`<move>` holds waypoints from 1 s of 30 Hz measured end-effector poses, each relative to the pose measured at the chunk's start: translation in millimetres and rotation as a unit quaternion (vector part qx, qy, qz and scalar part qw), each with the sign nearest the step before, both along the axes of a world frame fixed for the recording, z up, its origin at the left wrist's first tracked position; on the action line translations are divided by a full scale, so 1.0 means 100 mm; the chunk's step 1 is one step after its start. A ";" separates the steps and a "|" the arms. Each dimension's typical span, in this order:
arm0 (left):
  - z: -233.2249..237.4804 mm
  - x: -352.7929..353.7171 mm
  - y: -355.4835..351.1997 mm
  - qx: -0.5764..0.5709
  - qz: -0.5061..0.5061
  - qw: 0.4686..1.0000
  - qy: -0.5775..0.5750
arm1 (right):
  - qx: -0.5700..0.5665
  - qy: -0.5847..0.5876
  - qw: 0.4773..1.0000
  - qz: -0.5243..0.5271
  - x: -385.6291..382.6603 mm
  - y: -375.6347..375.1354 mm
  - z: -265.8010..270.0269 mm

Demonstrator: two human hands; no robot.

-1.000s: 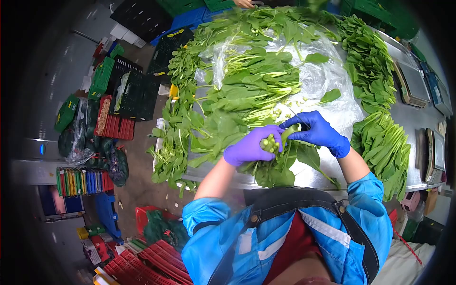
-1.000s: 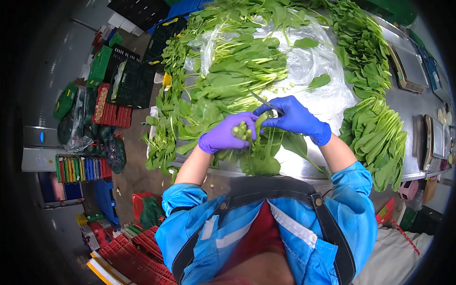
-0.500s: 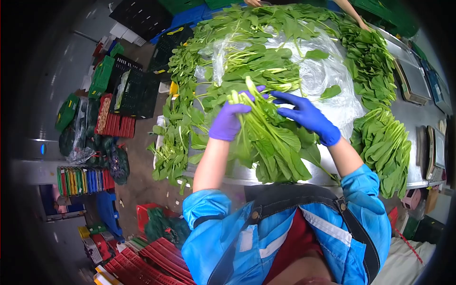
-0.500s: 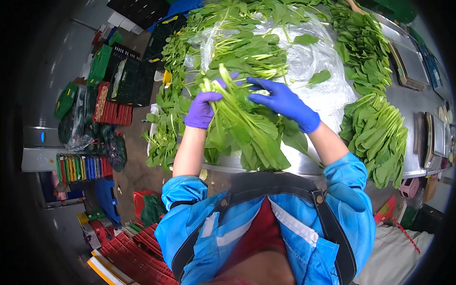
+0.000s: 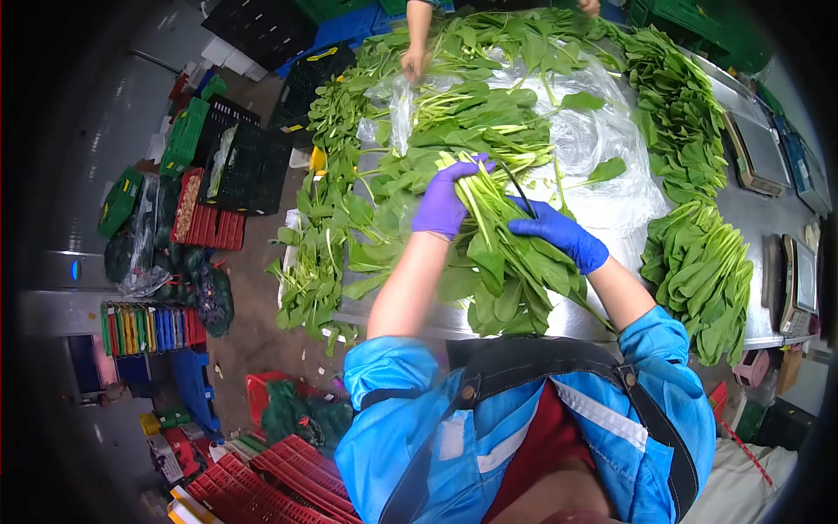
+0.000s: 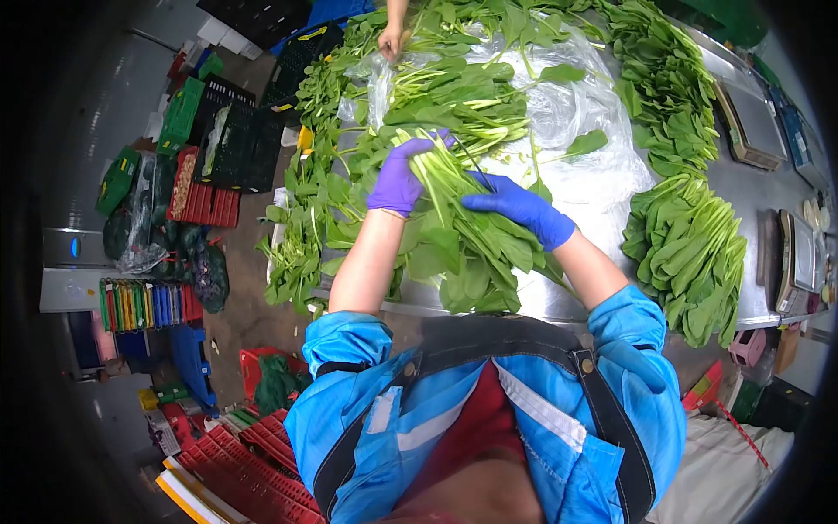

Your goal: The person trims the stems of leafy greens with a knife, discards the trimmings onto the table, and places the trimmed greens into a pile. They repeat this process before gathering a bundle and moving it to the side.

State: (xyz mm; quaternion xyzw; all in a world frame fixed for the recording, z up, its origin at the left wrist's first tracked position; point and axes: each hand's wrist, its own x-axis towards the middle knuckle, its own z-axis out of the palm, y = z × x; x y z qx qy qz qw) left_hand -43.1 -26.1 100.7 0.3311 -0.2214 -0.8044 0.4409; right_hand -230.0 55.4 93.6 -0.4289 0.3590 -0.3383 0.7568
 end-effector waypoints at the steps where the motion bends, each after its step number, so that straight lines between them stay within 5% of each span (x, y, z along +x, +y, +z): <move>1: -0.05 -0.01 -0.01 -0.001 0.000 1.000 0.000 | -0.001 0.000 1.000 0.000 -0.02 0.00 -0.06; 5: -0.09 0.00 0.05 0.008 -0.064 0.998 -0.006 | -0.019 0.049 0.998 -0.019 -0.06 0.01 -0.19; 7: -0.09 0.00 0.09 -0.027 -0.049 0.996 -0.067 | -0.156 0.244 0.951 -0.110 -0.14 -0.06 -0.19; 8: -0.08 -0.01 0.12 -0.053 -0.031 0.994 -0.091 | -0.263 0.250 0.910 -0.199 -0.17 -0.08 -0.25; 9: -0.04 -0.03 0.16 -0.052 -0.031 0.994 -0.091 | -0.245 0.232 0.911 -0.236 -0.13 -0.05 -0.09; 11: 0.02 -0.12 0.22 -0.097 0.042 0.980 -0.171 | -0.270 0.272 0.904 -0.189 -0.07 0.04 0.10; 14: 0.02 -0.19 0.24 -0.128 0.082 0.973 -0.170 | -0.365 0.418 0.820 -0.142 0.11 0.16 0.23; 18: 0.01 -0.01 0.17 -0.157 0.125 0.971 -0.133 | -0.342 0.286 0.876 -0.184 -0.06 0.26 0.20; 21: 0.09 0.47 -0.04 -0.115 0.186 0.973 -0.075 | -0.157 0.277 0.948 0.005 -0.60 0.41 0.34; 22: 0.09 0.64 -0.10 -0.113 0.200 0.972 -0.060 | -0.014 0.321 0.944 0.081 -0.81 0.40 0.31; 23: 0.12 0.77 -0.13 -0.112 0.200 0.972 -0.059 | 0.005 0.372 0.925 0.073 -0.97 0.46 0.12; 24: 0.14 0.90 -0.15 -0.112 0.215 0.970 -0.024 | -0.326 0.466 0.821 0.049 -1.44 0.54 -0.83; 25: 0.15 0.96 -0.17 -0.111 0.231 0.967 0.012 | -0.151 0.738 0.647 0.121 -1.40 0.60 -0.62; 27: 0.15 1.00 -0.19 -0.125 0.213 0.969 0.007 | -0.149 0.719 0.679 0.007 -1.41 0.64 -0.50; 30: 0.20 0.77 -0.09 -0.138 0.138 0.981 -0.010 | -0.320 0.558 0.742 -0.187 -1.11 0.51 -0.19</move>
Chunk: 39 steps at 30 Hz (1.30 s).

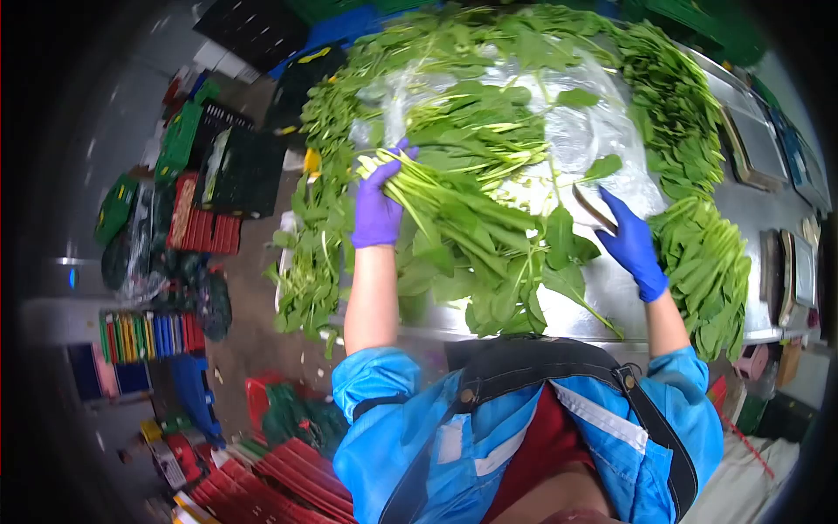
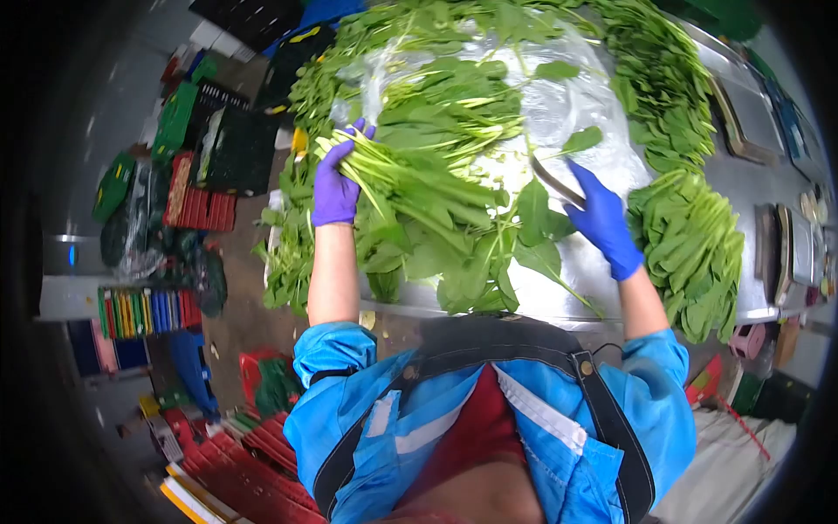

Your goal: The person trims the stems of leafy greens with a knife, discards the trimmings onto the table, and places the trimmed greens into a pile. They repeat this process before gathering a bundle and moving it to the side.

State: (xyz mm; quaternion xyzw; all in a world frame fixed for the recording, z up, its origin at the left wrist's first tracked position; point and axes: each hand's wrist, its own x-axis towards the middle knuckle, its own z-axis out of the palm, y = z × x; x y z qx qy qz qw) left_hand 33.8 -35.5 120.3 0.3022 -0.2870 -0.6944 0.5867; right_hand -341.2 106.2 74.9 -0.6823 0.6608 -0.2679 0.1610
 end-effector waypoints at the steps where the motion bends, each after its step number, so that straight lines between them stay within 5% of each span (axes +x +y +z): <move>1: 0.02 -0.17 0.02 -0.003 -0.055 0.998 -0.013 | -0.035 -0.111 0.993 0.016 0.08 -0.12 -0.03; 2: -0.02 -0.33 0.04 -0.003 -0.095 0.995 -0.033 | -0.022 -0.303 0.952 0.023 0.32 -0.18 0.14; 5: 0.03 -0.88 0.21 0.028 -0.162 0.984 -0.062 | 0.045 -0.282 0.949 0.134 0.68 -0.36 0.20; 6: 0.02 -1.02 0.24 0.046 -0.156 0.985 -0.056 | 0.167 -0.410 0.885 0.145 0.84 -0.29 0.45; 8: -0.07 -1.23 0.23 0.079 -0.105 0.990 -0.050 | 0.166 -0.347 0.908 0.168 0.94 -0.32 0.18; 11: -0.30 -1.38 0.16 0.135 -0.115 0.982 -0.063 | 0.093 -0.443 0.880 0.142 1.00 -0.28 -0.06; 16: -0.29 -1.70 0.24 0.144 -0.199 0.969 0.007 | 0.161 -0.516 0.841 0.009 0.71 -0.15 -0.15; 18: -0.44 -1.74 0.21 0.075 -0.286 0.955 0.019 | 0.174 -0.682 0.710 0.019 0.44 -0.03 -0.09; 20: -0.31 -1.73 0.33 0.049 -0.297 0.953 -0.015 | 0.155 -0.650 0.742 -0.053 0.03 0.24 0.10; 21: -0.27 -1.71 0.39 0.024 -0.299 0.952 -0.052 | 0.126 -0.683 0.711 -0.109 -0.15 0.42 0.34; 22: -0.33 -1.63 0.38 0.006 -0.328 0.941 -0.077 | 0.086 -0.609 0.774 -0.153 -0.44 0.57 0.37; 25: -0.57 -1.40 0.37 0.054 -0.361 0.925 -0.107 | -0.012 -0.469 0.812 -0.347 -1.14 1.02 0.66; 27: -0.66 -1.34 0.39 0.080 -0.369 0.920 -0.107 | -0.103 -0.127 0.882 -0.441 -2.01 1.36 -0.04; 29: -0.63 -1.40 0.48 0.032 -0.383 0.890 -0.246 | 0.131 0.078 0.819 -0.553 -2.14 1.41 0.17; 32: -0.83 -1.61 0.71 -0.148 -0.376 0.838 -0.366 | 0.100 0.093 0.843 -0.519 -2.76 1.61 -0.62; 33: -1.14 -1.68 0.78 -0.207 -0.372 0.810 -0.404 | 0.057 0.068 0.859 -0.505 -2.85 1.65 -0.77; 34: -1.27 -1.72 0.88 -0.309 -0.333 0.718 -0.527 | 0.043 -0.027 0.881 -0.470 -3.11 1.71 -0.92; 35: -1.35 -1.73 0.96 -0.393 -0.294 0.596 -0.635 | 0.057 -0.119 0.877 -0.461 -2.50 1.52 -0.21; 36: -1.39 -1.72 1.00 -0.401 -0.292 0.561 -0.663 | 0.123 0.082 0.843 -0.518 -2.67 1.53 -0.21; 37: -1.43 -1.70 1.03 -0.410 -0.294 0.525 -0.686 | 0.035 0.197 0.839 -0.505 -2.99 1.59 -0.42; 39: -1.48 -1.63 1.12 -0.373 -0.319 0.488 -0.722 | -0.029 0.273 0.833 -0.481 -2.66 1.37 0.06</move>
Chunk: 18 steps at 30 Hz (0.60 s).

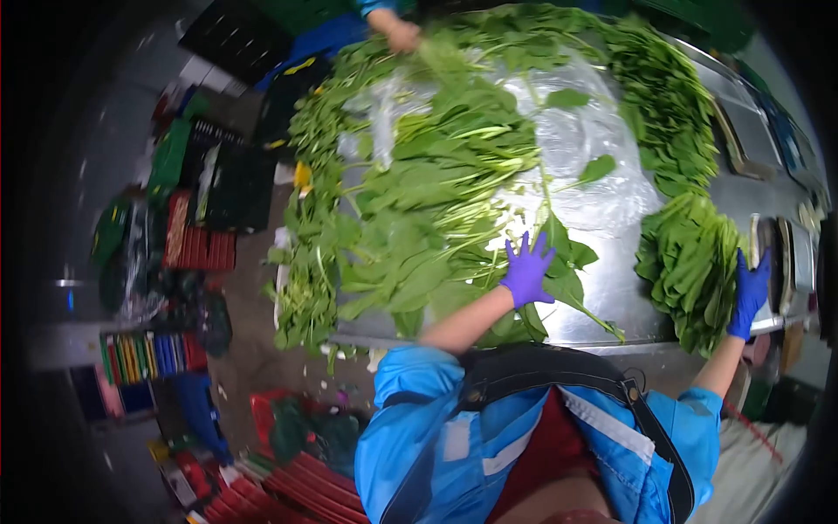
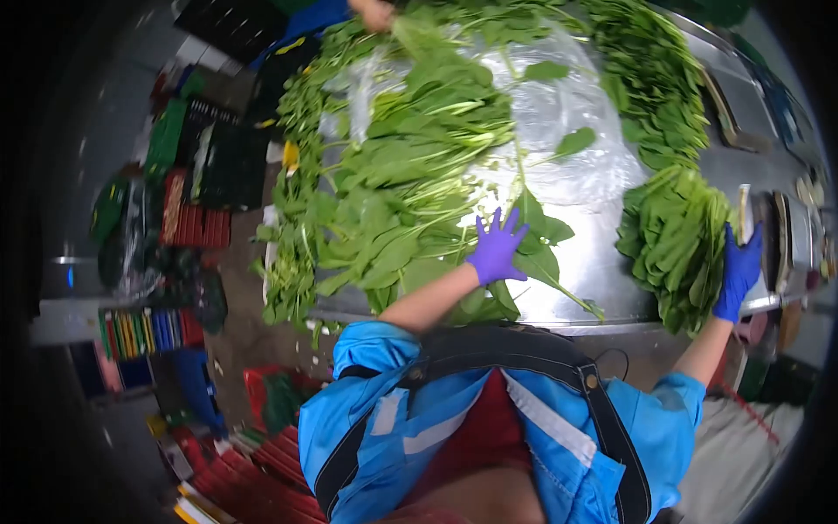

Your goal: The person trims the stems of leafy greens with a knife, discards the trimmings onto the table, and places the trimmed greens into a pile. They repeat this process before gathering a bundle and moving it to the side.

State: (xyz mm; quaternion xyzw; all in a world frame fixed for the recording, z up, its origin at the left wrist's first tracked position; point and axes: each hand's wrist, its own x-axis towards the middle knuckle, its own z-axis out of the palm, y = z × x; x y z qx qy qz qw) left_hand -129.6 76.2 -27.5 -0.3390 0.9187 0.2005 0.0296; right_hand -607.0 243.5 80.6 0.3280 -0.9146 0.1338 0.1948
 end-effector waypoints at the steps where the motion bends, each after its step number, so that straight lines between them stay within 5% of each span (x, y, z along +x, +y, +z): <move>1: -0.01 0.05 0.04 0.012 -0.012 0.998 -0.057 | -0.011 -0.001 1.000 0.025 0.15 -0.14 0.13; 5: -0.22 0.50 0.23 0.027 -0.023 0.998 -0.047 | -0.129 -0.135 0.952 0.241 1.03 -0.68 0.23; 11: -0.05 2.12 0.05 -0.042 -0.042 0.992 -0.115 | 0.000 -0.335 0.914 0.228 1.90 -1.13 -0.18; 15: -0.13 3.47 -0.56 -0.109 0.085 0.941 -0.308 | -0.016 -0.329 0.879 0.346 2.17 -1.28 -0.61; 16: -0.65 4.10 -0.81 -0.216 0.138 0.919 -0.299 | -0.009 -0.338 0.870 0.358 2.27 -1.34 -0.64; 18: 0.03 3.88 -1.05 -0.145 0.247 0.847 -0.448 | -0.010 -0.368 0.852 0.371 2.47 -1.42 -0.63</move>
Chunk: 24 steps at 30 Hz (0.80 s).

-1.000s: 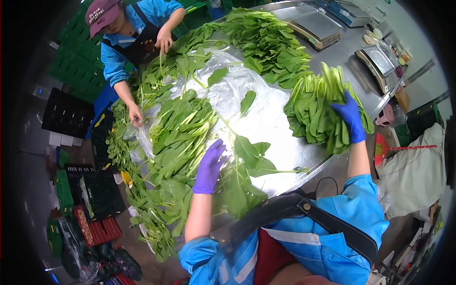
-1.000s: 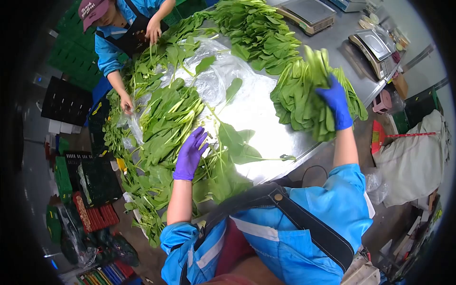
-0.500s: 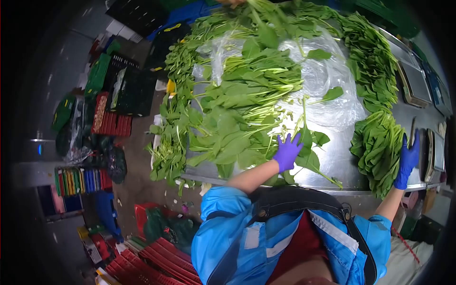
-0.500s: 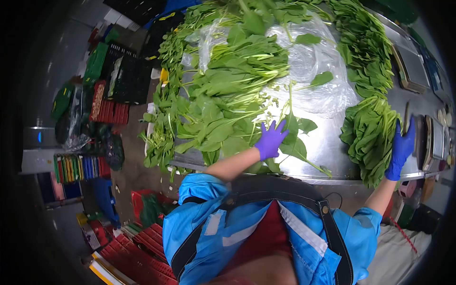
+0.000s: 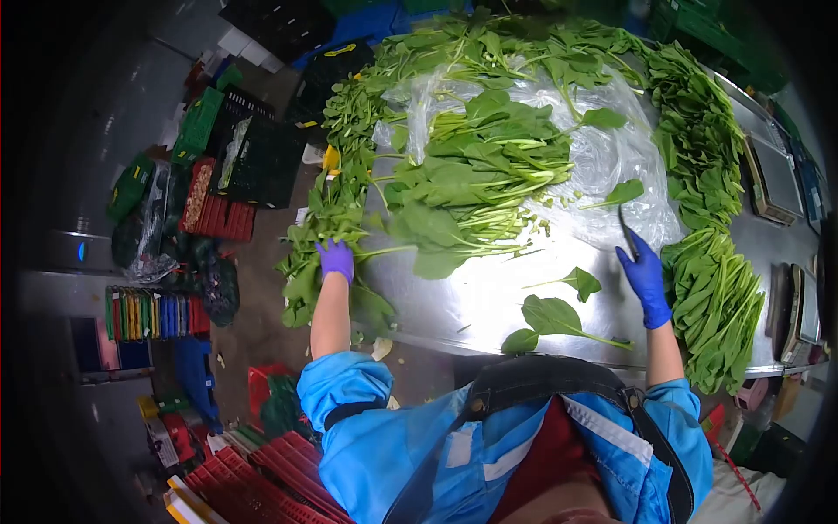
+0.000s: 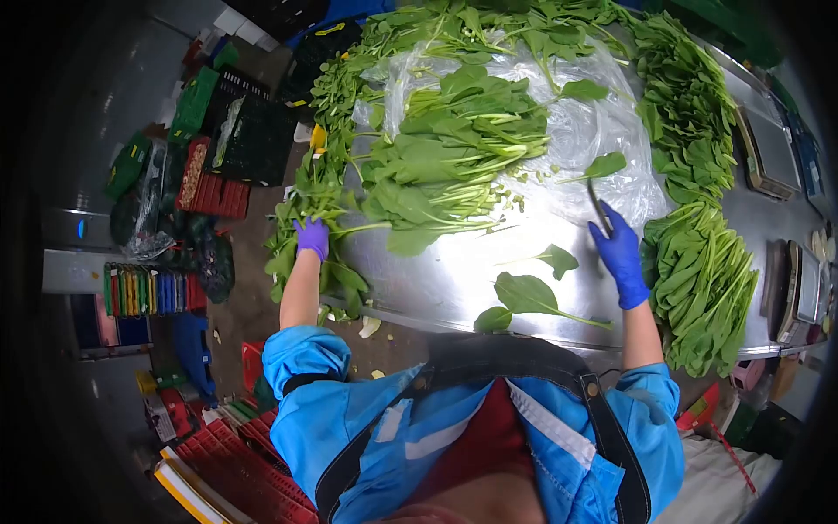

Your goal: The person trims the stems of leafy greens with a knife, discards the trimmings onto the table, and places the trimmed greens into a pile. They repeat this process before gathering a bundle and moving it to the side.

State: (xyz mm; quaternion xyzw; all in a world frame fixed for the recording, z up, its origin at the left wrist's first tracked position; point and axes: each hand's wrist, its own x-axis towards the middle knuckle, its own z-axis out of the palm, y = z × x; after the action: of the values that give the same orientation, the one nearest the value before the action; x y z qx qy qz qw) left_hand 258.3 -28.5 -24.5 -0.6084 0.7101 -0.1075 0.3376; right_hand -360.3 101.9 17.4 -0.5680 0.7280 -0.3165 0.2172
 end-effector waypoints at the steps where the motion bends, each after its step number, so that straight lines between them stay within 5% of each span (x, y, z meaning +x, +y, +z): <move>1: 0.14 -0.16 -0.23 -0.028 0.035 0.996 0.080 | -0.005 -0.030 1.000 0.006 0.03 -0.04 -0.10; 2: 0.23 -0.36 -0.43 -0.053 0.071 0.983 0.160 | -0.008 -0.059 0.998 0.014 0.08 -0.08 -0.23; 3: 0.28 -0.63 -0.52 -0.193 -0.027 0.914 0.357 | 0.004 -0.070 0.997 0.031 0.13 -0.11 -0.27; 4: 0.60 -1.15 -0.58 -0.182 -0.038 0.855 0.484 | 0.016 -0.081 0.995 0.048 0.21 -0.14 -0.29; 6: 0.51 -1.79 -0.76 -0.140 -0.152 0.797 0.568 | 0.029 -0.079 0.994 0.068 0.37 -0.14 -0.31; 11: 0.61 -2.91 -0.85 -0.108 -0.289 0.904 0.297 | 0.063 -0.101 0.991 0.065 0.51 -0.10 -0.21; 14: 0.33 -2.94 -1.07 0.025 -0.211 0.946 0.246 | 0.078 -0.100 0.991 0.033 0.41 0.00 -0.22; 19: 0.37 -2.60 -0.75 -0.028 -0.323 0.852 0.412 | 0.133 -0.131 0.982 -0.024 0.24 0.20 -0.35; 24: 0.66 -1.92 0.14 0.042 -0.226 0.897 0.377 | 0.186 -0.158 0.969 -0.045 0.33 0.31 -0.37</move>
State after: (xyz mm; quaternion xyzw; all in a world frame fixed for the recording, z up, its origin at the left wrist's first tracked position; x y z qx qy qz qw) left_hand 66.7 -14.8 41.2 -0.4116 0.9065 0.0863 0.0371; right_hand -327.4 133.2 -19.7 -0.4272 0.7556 -0.2707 0.4163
